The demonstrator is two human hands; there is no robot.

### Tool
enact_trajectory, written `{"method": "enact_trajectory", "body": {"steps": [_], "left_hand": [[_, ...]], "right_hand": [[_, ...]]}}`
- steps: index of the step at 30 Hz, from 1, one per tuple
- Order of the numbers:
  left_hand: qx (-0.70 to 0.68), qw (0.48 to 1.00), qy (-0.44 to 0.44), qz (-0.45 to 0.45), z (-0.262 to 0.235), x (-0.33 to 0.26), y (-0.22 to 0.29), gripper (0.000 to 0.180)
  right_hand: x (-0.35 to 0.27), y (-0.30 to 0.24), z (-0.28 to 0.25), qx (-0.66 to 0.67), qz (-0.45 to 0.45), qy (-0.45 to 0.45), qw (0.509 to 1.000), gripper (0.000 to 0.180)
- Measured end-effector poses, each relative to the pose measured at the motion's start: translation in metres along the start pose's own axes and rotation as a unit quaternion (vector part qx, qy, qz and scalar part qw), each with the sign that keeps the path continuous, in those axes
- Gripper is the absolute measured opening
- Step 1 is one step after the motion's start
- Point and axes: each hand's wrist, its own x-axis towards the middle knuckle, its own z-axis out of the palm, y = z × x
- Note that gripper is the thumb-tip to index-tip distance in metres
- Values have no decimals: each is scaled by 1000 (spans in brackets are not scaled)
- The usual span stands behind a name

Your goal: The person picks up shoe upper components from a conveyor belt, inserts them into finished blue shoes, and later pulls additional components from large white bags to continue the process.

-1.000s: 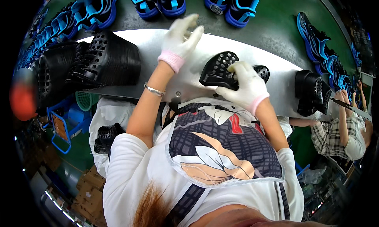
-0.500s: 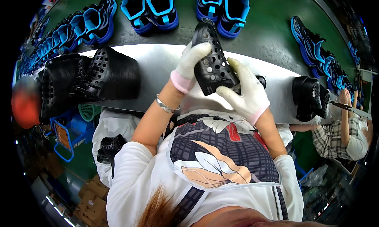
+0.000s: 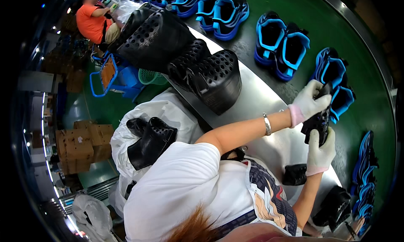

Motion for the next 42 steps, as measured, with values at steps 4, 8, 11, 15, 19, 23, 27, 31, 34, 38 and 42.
{"method": "enact_trajectory", "body": {"steps": [4, 8, 11, 15, 19, 23, 27, 31, 34, 38, 42], "left_hand": [[182, 982, -2, 43, -7, 11, 20, 42], [374, 920, 25, 118, -15, 36, 19, 35], [531, 837, -96, 89, -20, 55, 2, 36], [664, 732, -147, 46, -7, 71, -3, 24], [612, 776, -116, 101, -16, 43, -3, 18], [591, 795, -85, 111, -18, 41, -10, 22], [617, 769, -107, 130, -28, 48, -18, 28], [672, 720, -165, 57, -24, 49, -13, 32], [634, 746, -192, -71, -21, 55, 2, 31], [660, 699, -223, -161, -35, 80, -8, 27], [693, 636, -285, -185, -19, 94, 4, 27]], "right_hand": [[25, 14, -12, -64, -39, 18, 997, 40], [39, 32, -38, -105, -32, 29, 994, 35], [48, 30, -47, -115, -10, -15, 993, 35], [71, 40, -49, -145, -109, -37, 983, 38], [103, 7, -61, -160, -43, -163, 973, 41], [151, -4, -65, -199, -62, -226, 952, 57], [187, -37, -42, -297, -83, -257, 916, 59], [202, -43, 9, -383, -110, -188, 898, 48], [198, -35, 55, -391, -83, -156, 903, 42], [227, 16, 105, -371, -150, -145, 905, 34], [253, 46, 102, -359, -141, -191, 903, 32]]}}
